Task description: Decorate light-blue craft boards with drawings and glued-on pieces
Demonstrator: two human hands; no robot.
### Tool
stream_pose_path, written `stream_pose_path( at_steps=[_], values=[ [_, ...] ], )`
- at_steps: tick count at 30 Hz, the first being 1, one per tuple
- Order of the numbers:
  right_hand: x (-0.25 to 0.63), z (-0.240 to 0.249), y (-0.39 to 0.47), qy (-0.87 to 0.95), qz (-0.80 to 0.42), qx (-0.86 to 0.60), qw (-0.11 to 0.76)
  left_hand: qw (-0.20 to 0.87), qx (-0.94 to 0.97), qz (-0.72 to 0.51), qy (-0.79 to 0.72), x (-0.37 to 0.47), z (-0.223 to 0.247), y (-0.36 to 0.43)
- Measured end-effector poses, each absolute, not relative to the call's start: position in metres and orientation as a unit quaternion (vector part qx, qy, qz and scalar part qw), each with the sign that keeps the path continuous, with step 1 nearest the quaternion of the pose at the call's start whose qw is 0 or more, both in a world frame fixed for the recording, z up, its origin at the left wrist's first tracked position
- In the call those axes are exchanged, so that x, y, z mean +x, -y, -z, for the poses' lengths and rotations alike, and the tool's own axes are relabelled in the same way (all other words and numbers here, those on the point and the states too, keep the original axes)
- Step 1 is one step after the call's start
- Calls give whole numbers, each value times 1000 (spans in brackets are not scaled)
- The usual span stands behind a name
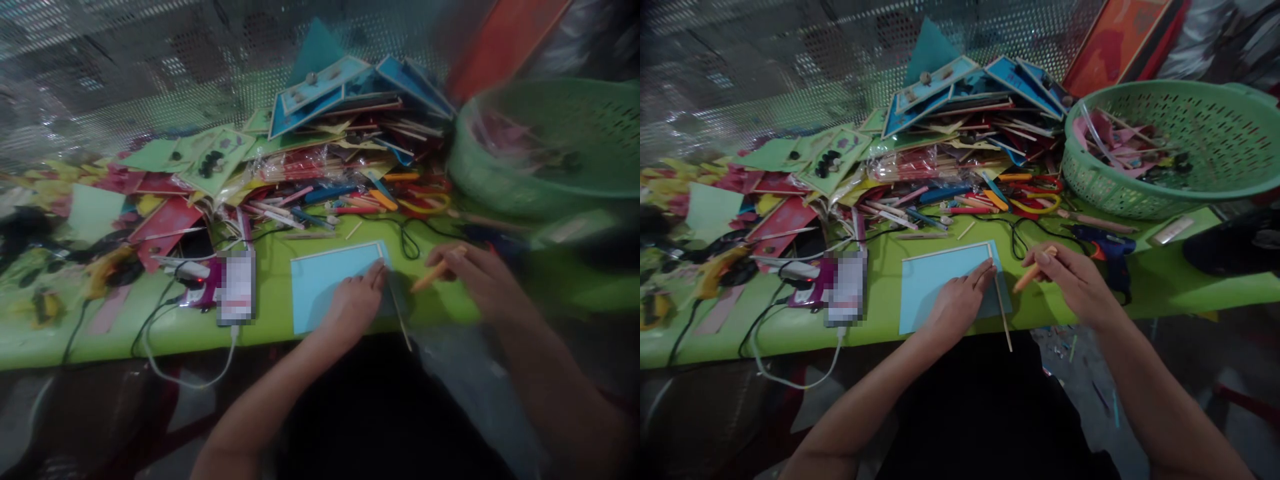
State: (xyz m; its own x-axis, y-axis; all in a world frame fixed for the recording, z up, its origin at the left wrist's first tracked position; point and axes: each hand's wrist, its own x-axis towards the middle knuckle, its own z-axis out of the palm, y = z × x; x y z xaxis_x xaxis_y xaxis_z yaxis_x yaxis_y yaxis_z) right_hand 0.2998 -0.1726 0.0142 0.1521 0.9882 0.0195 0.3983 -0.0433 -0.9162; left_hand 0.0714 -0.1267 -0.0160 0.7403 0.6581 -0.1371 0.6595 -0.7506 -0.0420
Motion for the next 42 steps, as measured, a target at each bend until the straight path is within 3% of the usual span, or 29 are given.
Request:
stream_pose_path(
  at_steps=[12,42],
  values=[
    [283,-6,122,589,-238,-658,404,15,934,95,-344,71,5,126],
    [282,0,114,613,-225,-656,379,-6,940,76,-332,69,15,125]
  ],
)
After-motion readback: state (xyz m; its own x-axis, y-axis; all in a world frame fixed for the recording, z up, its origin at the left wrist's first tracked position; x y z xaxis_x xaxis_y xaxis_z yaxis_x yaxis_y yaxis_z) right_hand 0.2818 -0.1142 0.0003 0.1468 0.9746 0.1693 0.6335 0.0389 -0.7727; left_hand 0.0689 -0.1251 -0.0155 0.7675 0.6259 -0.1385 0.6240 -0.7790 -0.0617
